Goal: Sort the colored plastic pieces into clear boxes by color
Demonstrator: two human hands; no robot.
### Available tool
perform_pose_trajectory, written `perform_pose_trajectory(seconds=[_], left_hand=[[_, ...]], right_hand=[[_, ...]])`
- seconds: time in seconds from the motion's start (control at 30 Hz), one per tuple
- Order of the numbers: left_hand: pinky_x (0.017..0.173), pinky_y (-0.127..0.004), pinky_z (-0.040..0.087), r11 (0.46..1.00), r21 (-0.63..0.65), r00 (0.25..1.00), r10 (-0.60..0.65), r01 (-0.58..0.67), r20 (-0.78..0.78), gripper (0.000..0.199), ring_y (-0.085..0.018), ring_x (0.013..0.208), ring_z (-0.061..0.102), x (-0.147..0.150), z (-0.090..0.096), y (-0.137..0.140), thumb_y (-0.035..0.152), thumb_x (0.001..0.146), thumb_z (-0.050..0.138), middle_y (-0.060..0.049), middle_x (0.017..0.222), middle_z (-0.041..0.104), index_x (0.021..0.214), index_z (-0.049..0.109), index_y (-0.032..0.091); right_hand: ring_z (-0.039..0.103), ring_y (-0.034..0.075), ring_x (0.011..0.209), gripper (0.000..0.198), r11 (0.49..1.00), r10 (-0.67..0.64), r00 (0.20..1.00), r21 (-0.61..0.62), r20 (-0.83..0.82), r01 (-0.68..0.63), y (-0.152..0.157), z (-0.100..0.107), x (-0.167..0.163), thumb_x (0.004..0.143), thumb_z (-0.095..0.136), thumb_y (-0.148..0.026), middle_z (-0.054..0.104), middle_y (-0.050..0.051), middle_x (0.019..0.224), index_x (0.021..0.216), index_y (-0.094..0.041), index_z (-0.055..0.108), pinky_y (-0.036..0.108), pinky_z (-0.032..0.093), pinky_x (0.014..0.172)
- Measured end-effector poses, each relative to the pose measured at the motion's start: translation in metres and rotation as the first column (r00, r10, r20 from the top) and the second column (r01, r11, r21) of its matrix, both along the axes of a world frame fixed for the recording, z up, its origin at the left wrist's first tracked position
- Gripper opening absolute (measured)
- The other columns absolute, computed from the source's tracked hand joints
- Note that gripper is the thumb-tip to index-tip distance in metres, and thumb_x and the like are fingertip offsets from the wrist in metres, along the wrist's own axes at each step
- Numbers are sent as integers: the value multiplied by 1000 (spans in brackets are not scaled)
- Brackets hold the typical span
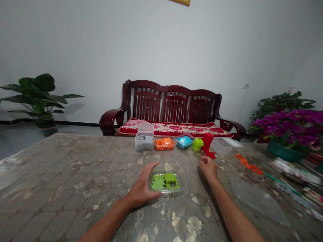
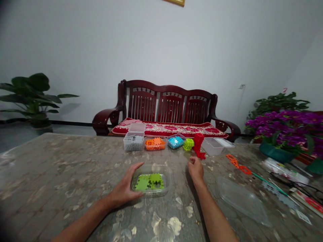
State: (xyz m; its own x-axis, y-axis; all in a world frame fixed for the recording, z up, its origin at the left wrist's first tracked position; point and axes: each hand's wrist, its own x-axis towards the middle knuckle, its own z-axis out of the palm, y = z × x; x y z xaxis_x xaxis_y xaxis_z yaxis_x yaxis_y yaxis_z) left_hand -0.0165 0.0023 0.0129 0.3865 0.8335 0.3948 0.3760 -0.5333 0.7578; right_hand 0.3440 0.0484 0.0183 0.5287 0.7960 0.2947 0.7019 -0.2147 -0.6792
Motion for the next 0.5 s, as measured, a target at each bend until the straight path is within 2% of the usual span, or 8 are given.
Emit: perform_pose_trajectory(seconds=[0.2, 0.5], left_hand=[[123, -58, 34, 1000, -24, 1000, 16, -16, -4, 98, -38, 144, 45, 0, -2, -1, 14, 59, 77, -12, 153, 48, 150, 42, 24], [123, -59, 35, 999, -24, 999, 30, -30, -16, 99, -40, 144, 44, -1, -13, 1, 13, 57, 76, -11, 153, 48, 150, 43, 28]], right_hand=[[75, 27, 102, 35, 980, -145, 986, -127, 85, 155, 34, 2, 6, 81, 66, -30, 78, 12, 107, 115, -22, 67, 36, 56, 84], [74, 29, 106, 40, 940, -214, 970, -247, 119, 237, 75, 7, -1, 89, 65, -41, 76, 17, 112, 123, -20, 59, 38, 56, 84]])
